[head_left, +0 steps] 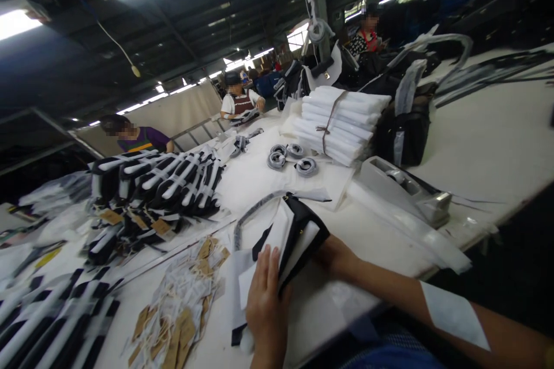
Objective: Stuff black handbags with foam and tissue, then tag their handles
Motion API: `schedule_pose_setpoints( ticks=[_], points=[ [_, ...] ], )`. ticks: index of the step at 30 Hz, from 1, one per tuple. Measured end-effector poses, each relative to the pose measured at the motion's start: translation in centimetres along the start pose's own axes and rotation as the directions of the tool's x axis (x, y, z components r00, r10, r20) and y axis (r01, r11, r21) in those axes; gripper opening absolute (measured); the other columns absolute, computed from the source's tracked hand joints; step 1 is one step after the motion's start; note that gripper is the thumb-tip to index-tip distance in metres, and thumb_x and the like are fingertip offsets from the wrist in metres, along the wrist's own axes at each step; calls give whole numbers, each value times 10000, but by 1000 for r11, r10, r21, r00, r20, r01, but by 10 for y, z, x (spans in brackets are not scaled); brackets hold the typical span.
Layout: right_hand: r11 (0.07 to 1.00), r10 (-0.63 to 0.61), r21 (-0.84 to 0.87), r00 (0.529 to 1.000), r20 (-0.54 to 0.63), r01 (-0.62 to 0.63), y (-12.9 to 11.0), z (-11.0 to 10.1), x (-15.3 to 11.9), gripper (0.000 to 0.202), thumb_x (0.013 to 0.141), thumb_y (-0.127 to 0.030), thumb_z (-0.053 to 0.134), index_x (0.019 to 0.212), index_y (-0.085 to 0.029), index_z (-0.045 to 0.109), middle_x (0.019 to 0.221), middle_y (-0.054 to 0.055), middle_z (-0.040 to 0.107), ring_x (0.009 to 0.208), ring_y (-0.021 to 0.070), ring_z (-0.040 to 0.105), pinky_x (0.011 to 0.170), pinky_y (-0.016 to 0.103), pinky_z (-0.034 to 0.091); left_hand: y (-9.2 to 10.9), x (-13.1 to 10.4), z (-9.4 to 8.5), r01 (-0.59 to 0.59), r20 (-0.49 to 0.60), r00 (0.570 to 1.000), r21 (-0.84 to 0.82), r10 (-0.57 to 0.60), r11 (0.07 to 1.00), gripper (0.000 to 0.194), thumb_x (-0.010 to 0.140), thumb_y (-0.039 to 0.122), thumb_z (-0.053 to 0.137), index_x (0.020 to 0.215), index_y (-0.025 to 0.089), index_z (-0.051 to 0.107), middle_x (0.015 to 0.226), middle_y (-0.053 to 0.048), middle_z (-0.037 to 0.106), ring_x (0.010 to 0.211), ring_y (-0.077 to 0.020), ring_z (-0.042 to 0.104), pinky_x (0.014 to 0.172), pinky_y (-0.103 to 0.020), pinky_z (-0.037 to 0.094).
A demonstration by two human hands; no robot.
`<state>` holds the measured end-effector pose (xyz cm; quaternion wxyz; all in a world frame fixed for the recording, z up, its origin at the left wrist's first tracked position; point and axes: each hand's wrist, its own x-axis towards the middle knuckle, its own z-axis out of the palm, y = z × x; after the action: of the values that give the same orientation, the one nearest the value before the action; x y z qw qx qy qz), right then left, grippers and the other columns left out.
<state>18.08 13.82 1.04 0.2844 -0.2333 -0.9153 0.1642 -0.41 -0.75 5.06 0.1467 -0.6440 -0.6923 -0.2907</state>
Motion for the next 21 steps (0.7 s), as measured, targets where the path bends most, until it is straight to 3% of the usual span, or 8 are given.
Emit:
schedule_pose_setpoints(
  ticks=[3,8,12,14,16,18,19,21],
  points=[
    [994,-111,10,993,-37,111,-12,-16,-14,290,968,-216,444,970,-175,731,1006,121,746,1034,258,676,995,471,517,3,-1,2,-61,23,998,33,60,998,879,811,9,593,1553,344,261,1540,-31,446,1389,-272,454,1050,-426,507],
    [921,-352,129,927,-130,368,-45,-60,-58,241,913,-130,554,1122,-176,664,1006,101,748,946,194,704,891,331,585,12,-5,4,-163,21,987,144,161,976,850,802,1,615,1529,336,330,1520,-27,471,1365,-287,483,1030,-428,531],
    [917,-349,135,920,-179,374,-55,-96,-47,351,863,-87,611,1173,-247,651,1036,77,754,1008,204,703,922,315,582,24,-14,7,-279,25,960,214,280,936,703,890,126,640,1501,363,385,1516,-15,473,1343,-298,506,1010,-419,543],
    [934,-273,160,929,-251,318,-51,-106,-22,277,895,-121,586,1107,-268,685,1031,67,755,1012,209,702,917,323,582,29,-18,11,-319,17,946,239,325,917,645,922,191,629,1492,379,394,1518,-7,471,1336,-300,513,1012,-415,540],
    [972,-118,171,964,-238,162,-41,-107,11,202,953,-209,534,1038,-253,711,1051,71,749,1024,214,697,934,339,571,32,-22,16,-337,-3,937,259,350,905,596,943,244,612,1483,388,407,1509,-4,483,1319,-304,531,1002,-415,544],
    [993,102,73,994,-48,-98,-26,-102,48,265,998,-285,471,1101,-211,704,1140,88,726,1069,219,678,974,353,548,34,-25,20,-326,-37,937,265,348,907,557,952,281,601,1468,398,428,1498,1,498,1296,-302,554,990,-413,548],
    [976,220,-38,969,116,-217,-18,-97,66,304,1014,-285,440,1197,-206,668,1213,86,700,1101,210,662,979,342,541,34,-27,21,-312,-50,941,264,336,913,545,955,291,597,1463,405,435,1498,5,499,1292,-299,559,991,-413,547],
    [946,317,-155,909,272,-284,-2,-84,98,253,974,-264,542,1159,-168,686,1141,105,721,1032,221,680,942,345,551,35,-31,23,-291,-52,948,262,315,920,539,959,289,589,1461,410,436,1506,9,490,1298,-294,553,1000,-409,540]
  ],
)
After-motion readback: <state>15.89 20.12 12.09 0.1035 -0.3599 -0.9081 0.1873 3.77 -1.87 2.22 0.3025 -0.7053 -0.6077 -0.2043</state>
